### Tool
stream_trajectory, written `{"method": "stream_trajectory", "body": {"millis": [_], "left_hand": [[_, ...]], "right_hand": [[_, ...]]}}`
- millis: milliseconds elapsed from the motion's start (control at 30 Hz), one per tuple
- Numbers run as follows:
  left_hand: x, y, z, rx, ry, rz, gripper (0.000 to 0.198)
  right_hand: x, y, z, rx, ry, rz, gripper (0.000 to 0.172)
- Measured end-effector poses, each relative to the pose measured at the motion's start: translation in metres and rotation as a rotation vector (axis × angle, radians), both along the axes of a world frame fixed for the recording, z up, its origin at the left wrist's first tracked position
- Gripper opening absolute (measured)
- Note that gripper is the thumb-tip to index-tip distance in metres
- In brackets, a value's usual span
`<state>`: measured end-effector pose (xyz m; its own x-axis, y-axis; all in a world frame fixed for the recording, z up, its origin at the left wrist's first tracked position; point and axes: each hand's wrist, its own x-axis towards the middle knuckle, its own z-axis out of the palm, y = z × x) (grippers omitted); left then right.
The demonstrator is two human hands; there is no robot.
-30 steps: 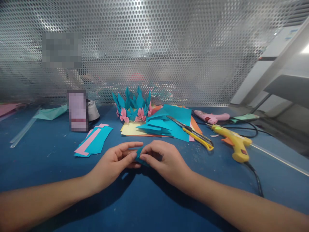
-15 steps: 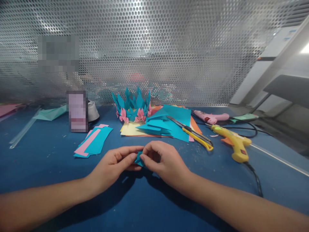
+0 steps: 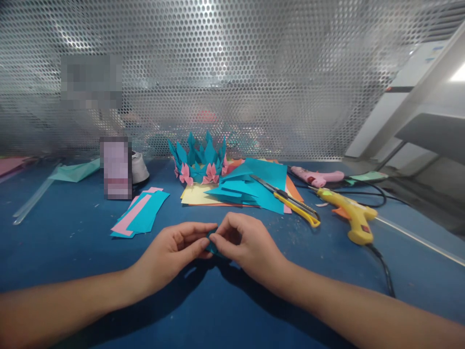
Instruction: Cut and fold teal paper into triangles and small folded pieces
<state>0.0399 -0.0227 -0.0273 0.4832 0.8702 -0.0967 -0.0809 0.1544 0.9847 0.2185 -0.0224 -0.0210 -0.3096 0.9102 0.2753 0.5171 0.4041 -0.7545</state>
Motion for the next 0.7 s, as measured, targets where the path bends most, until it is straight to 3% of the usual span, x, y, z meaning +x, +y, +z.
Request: {"method": "stream_trajectory", "body": {"millis": [400, 500, 600, 700], "left_hand": [[-0.0018, 0.0009, -0.0043, 0.017, 0.093, -0.018, 0.023], [-0.002, 0.0008, -0.0037, 0.005, 0.075, -0.008, 0.02], [-0.002, 0.0002, -0.0021, 0.01, 0.046, 0.015, 0.021], [-0.0012, -0.0001, 0.0002, 0.014, 0.022, 0.04, 0.023]], "right_hand": [[-0.0017, -0.0005, -0.0009, 0.008, 0.007, -0.004, 0.02], [0.0005, 0.0, -0.0019, 0.146, -0.021, -0.053, 0.01], [0.0023, 0.0022, -0.0012, 0.292, -0.055, -0.066, 0.017], [0.0022, 0.0046, -0.0002, 0.182, -0.052, -0.029, 0.015]]}}
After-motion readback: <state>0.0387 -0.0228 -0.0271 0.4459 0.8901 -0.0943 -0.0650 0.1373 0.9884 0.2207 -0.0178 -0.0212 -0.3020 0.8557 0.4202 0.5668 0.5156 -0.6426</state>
